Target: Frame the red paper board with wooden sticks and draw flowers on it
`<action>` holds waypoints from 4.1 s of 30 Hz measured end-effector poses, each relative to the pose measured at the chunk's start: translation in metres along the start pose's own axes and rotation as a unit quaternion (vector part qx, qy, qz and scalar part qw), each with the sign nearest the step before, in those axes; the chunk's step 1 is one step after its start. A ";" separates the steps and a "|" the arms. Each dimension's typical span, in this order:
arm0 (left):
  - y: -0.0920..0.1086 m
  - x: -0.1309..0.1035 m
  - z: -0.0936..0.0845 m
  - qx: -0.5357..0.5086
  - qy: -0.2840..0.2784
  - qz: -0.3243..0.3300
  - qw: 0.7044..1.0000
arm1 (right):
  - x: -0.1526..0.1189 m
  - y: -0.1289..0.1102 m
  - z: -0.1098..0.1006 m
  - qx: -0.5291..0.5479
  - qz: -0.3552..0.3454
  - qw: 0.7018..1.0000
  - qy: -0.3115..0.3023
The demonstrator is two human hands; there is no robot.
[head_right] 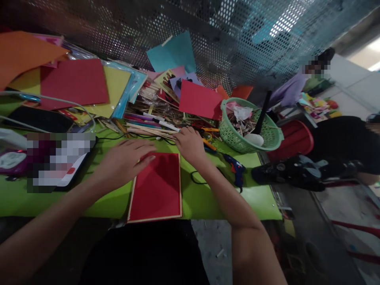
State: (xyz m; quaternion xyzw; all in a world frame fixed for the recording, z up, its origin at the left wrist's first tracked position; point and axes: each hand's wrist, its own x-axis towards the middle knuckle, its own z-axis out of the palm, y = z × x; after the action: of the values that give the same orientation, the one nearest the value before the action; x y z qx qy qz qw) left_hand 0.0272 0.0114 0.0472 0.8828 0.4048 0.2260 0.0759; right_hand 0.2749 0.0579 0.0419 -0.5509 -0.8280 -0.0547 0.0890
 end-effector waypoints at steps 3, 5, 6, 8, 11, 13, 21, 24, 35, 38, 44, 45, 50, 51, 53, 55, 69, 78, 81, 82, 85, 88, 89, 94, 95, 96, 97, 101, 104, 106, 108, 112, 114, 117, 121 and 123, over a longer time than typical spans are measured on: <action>0.007 0.020 0.009 0.001 -0.005 0.027 1.000 | 0.009 -0.002 0.011 -0.036 0.016 0.999 0.014; 0.010 0.029 0.018 0.002 -0.007 0.040 0.999 | 0.010 -0.003 0.017 -0.047 0.028 0.998 0.025; 0.009 0.031 0.022 0.003 -0.005 0.041 0.999 | 0.010 -0.002 0.020 -0.049 0.031 0.998 0.028; 0.004 0.031 0.029 0.002 0.003 0.034 0.999 | 0.009 -0.001 0.023 -0.046 0.030 0.998 0.033; -0.010 0.027 0.033 0.002 0.026 0.004 1.000 | 0.008 0.003 0.025 -0.024 0.029 0.997 0.060; -0.021 0.025 0.031 0.002 0.048 -0.023 0.999 | 0.007 0.005 0.023 0.007 0.032 0.996 0.085; -0.037 0.026 0.020 0.023 0.096 -0.103 0.990 | -0.002 -0.001 -0.004 0.152 0.008 0.972 0.181; -0.038 0.028 0.023 0.033 0.072 -0.107 0.991 | -0.002 0.002 -0.001 0.116 0.021 0.976 0.183; -0.047 0.029 0.030 0.042 0.036 -0.115 0.992 | -0.002 0.010 0.009 -0.015 0.026 1.000 0.004; -0.047 0.029 0.029 0.040 0.031 -0.107 0.993 | -0.001 0.008 0.015 -0.040 0.023 0.999 -0.020; -0.045 0.030 0.029 0.035 0.037 -0.098 0.994 | 0.004 0.009 0.022 -0.051 0.016 0.998 -0.031; -0.045 0.030 0.029 0.035 0.038 -0.097 0.994 | 0.004 0.009 0.022 -0.048 0.017 0.998 -0.034; -0.045 0.030 0.029 0.038 0.036 -0.099 0.994 | 0.005 0.008 0.017 -0.043 0.015 0.998 -0.049; -0.045 0.030 0.029 0.038 0.036 -0.099 0.994 | 0.004 0.007 0.015 -0.043 0.012 0.998 -0.045; -0.045 0.031 0.029 0.039 0.037 -0.100 0.994 | 0.001 0.006 0.008 -0.039 0.007 0.999 -0.025; -0.044 0.031 0.028 0.038 0.040 -0.102 0.993 | -0.003 0.005 0.000 -0.025 0.002 1.000 -0.002; -0.054 0.028 0.018 0.006 0.053 -0.113 0.992 | -0.031 0.022 -0.027 0.131 -0.012 0.991 0.038; -0.063 0.029 0.005 -0.050 -0.040 -0.126 0.990 | -0.041 0.028 -0.020 0.180 -0.025 0.983 -0.004; -0.063 0.028 0.001 -0.057 -0.076 -0.142 0.985 | -0.046 0.030 -0.014 0.196 -0.033 0.980 -0.028; -0.063 0.028 0.000 -0.057 -0.086 -0.145 0.984 | -0.047 0.029 -0.012 0.198 -0.034 0.979 -0.031; -0.060 0.028 -0.001 -0.055 -0.113 -0.151 0.981 | -0.049 0.025 -0.009 0.201 -0.036 0.978 -0.038; -0.059 0.028 -0.001 -0.048 -0.134 -0.155 0.978 | -0.048 0.022 -0.007 0.200 -0.037 0.978 -0.043; -0.059 0.028 -0.001 -0.046 -0.139 -0.158 0.976 | -0.048 0.021 -0.006 0.200 -0.036 0.978 -0.044; -0.061 0.029 0.000 -0.035 -0.165 -0.171 0.971 | -0.048 0.020 -0.001 0.198 -0.036 0.979 -0.045; -0.061 0.029 0.000 -0.034 -0.170 -0.172 0.970 | -0.047 0.020 -0.001 0.196 -0.037 0.979 -0.046; -0.061 0.029 0.001 -0.033 -0.175 -0.173 0.969 | -0.047 0.019 -0.001 0.195 -0.037 0.979 -0.047; -0.061 0.029 0.001 -0.034 -0.179 -0.172 0.968 | -0.047 0.019 -0.001 0.193 -0.036 0.979 -0.049; -0.062 0.029 0.002 -0.034 -0.192 -0.167 0.966 | -0.047 0.018 0.000 0.194 -0.039 0.979 -0.053; -0.062 0.029 0.002 -0.028 -0.196 -0.165 0.966 | -0.047 0.019 0.001 0.196 -0.042 0.978 -0.057; -0.062 0.029 0.002 -0.024 -0.198 -0.164 0.966 | -0.047 0.019 0.003 0.196 -0.044 0.978 -0.060; -0.062 0.029 0.002 -0.020 -0.200 -0.162 0.966 | -0.046 0.020 0.005 0.198 -0.046 0.977 -0.059; -0.062 0.030 0.007 -0.011 -0.204 -0.154 0.967 | -0.045 0.021 0.008 0.198 -0.049 0.978 -0.052; -0.062 0.030 0.010 -0.006 -0.205 -0.148 0.968 | -0.044 0.021 0.009 0.196 -0.049 0.978 -0.053; -0.061 0.030 0.013 0.001 -0.202 -0.135 0.970 | -0.043 0.021 0.010 0.194 -0.042 0.978 -0.062; -0.061 0.031 0.014 0.009 -0.201 -0.125 0.972 | -0.041 0.021 0.009 0.205 -0.021 0.976 -0.072; -0.062 0.031 0.015 0.013 -0.199 -0.130 0.971 | -0.041 0.021 0.008 0.207 -0.013 0.976 -0.070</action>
State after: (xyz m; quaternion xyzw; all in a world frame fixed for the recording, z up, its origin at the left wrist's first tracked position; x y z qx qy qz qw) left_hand 0.0094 0.0759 0.0248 0.8509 0.4955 0.0283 0.1723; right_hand 0.3094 0.0306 0.0251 -0.5119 -0.8329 0.1551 0.1418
